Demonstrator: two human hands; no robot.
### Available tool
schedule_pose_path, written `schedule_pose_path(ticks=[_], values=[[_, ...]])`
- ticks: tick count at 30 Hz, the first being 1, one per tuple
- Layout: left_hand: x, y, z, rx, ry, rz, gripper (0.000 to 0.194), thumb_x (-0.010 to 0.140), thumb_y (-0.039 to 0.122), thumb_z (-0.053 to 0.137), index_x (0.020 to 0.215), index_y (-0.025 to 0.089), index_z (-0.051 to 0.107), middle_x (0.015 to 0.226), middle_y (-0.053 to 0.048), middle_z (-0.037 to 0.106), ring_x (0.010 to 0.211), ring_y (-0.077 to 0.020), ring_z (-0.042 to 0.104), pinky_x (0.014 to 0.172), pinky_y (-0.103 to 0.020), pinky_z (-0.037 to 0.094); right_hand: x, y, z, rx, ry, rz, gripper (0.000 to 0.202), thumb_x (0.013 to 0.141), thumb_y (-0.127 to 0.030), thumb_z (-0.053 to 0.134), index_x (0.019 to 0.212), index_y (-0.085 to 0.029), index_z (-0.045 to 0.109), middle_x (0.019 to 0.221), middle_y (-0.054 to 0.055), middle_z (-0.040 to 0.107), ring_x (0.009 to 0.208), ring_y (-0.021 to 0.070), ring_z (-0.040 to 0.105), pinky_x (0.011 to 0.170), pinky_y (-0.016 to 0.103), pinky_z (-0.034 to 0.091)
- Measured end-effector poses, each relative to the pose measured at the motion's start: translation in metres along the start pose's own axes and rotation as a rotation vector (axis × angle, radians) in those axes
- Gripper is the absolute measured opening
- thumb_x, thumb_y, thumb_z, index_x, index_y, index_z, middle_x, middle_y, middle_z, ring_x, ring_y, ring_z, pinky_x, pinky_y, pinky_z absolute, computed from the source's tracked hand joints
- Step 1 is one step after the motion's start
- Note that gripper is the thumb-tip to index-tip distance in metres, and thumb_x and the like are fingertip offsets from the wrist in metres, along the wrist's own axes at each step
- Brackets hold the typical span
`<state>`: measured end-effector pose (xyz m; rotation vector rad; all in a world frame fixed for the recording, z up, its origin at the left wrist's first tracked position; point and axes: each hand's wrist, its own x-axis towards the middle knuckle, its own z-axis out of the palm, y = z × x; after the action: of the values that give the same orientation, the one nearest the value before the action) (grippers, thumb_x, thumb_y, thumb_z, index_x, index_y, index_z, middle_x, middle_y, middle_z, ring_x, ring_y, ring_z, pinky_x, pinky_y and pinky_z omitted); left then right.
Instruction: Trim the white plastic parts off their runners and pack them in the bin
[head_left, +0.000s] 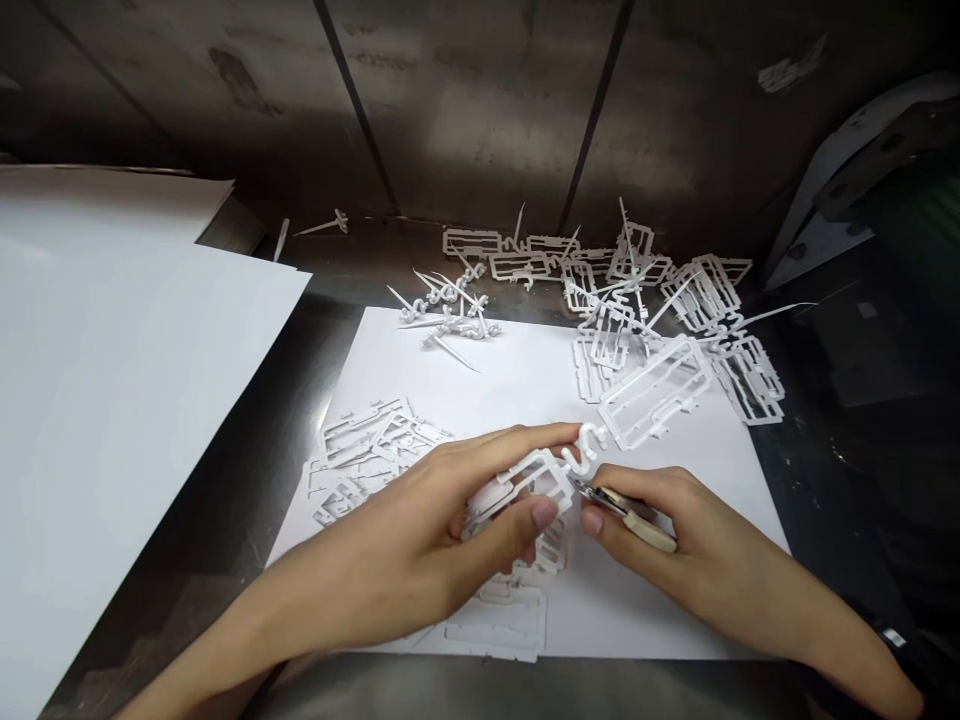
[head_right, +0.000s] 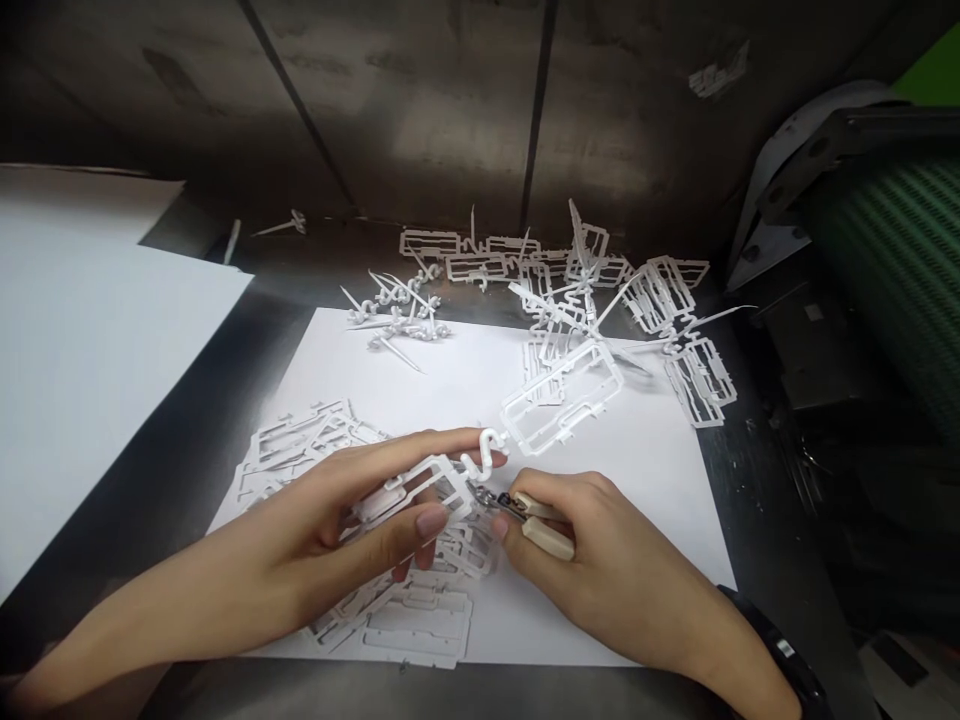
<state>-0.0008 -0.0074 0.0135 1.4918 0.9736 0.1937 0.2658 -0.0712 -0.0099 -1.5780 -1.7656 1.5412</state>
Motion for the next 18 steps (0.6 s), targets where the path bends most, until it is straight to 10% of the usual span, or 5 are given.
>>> schedule_pose_path(ticks=[4, 18], values=[[0.0005, -0.0017, 0.0009, -0.056, -0.044, -0.008, 0.056, 0.108, 0.060, 0.065, 0.162, 0.047, 0.059, 0.130, 0.000, 0.080, 0.083, -0.0177, 0.075, 0.075, -0.023, 0.061, -0.0009, 0.0012, -0.0006, -0.046, -0.019, 0.050, 0.039, 0.115, -0.050, 0.058, 0.086, -0.024, 0.059, 0.079, -0.003, 0.060, 0.074, 0.0176, 0.053, 0.066, 0.031, 0.039], [0.0020, -0.0033, 0.0040, 0.037, -0.067, 0.027, 0.059, 0.110, 0.062, 0.061, 0.166, 0.045, 0.054, 0.114, 0.002, 0.079, 0.083, -0.0167, 0.069, 0.080, -0.024, 0.057, -0.0036, 0.0023, 0.0030, -0.044, 0.025, -0.021, 0.025, 0.112, -0.039, 0.065, 0.093, -0.025, 0.074, 0.084, 0.001, 0.074, 0.075, 0.0225, 0.065, 0.062, 0.031, 0.044]])
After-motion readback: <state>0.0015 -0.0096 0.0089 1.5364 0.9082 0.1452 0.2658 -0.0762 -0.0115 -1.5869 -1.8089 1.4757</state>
